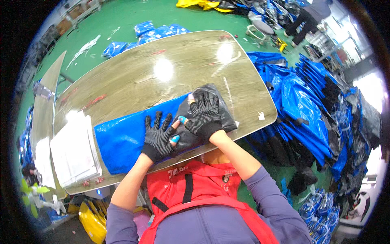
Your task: The person folds blue and black soft goods on a table, places them into clear plastic bags, and seals the bags. The person repeats this process with multiple items, handling each one at a time.
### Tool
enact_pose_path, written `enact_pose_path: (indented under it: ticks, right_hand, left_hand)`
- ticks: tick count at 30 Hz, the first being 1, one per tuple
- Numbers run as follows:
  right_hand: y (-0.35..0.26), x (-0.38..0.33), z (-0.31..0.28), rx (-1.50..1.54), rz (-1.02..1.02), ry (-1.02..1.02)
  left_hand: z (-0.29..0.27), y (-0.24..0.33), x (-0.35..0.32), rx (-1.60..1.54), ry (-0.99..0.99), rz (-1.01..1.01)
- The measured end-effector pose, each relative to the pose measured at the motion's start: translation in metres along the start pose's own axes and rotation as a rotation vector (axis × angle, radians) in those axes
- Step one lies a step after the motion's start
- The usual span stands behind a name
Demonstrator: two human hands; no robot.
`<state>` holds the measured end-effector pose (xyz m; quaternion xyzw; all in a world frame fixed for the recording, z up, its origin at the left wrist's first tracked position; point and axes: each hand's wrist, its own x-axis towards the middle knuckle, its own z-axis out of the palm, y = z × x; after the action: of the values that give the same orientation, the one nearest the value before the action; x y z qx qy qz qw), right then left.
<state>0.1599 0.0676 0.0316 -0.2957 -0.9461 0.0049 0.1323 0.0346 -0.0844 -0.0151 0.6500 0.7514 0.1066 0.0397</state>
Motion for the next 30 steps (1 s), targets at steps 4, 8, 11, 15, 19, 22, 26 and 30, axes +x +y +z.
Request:
enact_pose_path:
  ticks: [4,8,11,15,19,22,26,30]
  right_hand:
    - [-0.045,-0.016,0.017,0.329,-0.271,-0.123]
    - [-0.071,-0.014,0.009,0.057,-0.114,-0.199]
    - [-0.094,-0.002,0.012,0.17,-0.066,-0.204]
    - [-0.123,0.007,0.035,0.093,-0.075,-0.304]
    - [-0.115,-0.003,0.041,0.241,-0.219,-0.141]
    - [-0.091,-0.024,0.024,0.361,-0.502,0.234]
    - [-0.066,-0.073,0.009,0.678,-0.452,0.211]
    - [-0.05,-0.096,0.032,0.769,-0.387,0.17]
  left_hand:
    - [-0.032,-0.02,-0.028,0.063,0.031,0.118]
    - [-0.055,-0.083,-0.1,0.513,0.092,-0.804]
    - [-0.044,-0.12,-0.143,0.128,0.261,-0.924]
    - [-0.043,-0.137,-0.177,-1.013,0.533,-0.942]
    - [-0.058,-0.129,-0.194,-1.285,0.348,-0.958]
    - [-0.08,-0.114,-0.195,-1.531,0.294,-0.995]
    - [-0.124,-0.066,-0.164,-1.762,0.42,-0.851]
    - [-0.137,0.004,-0.084,-1.236,0.435,-0.272]
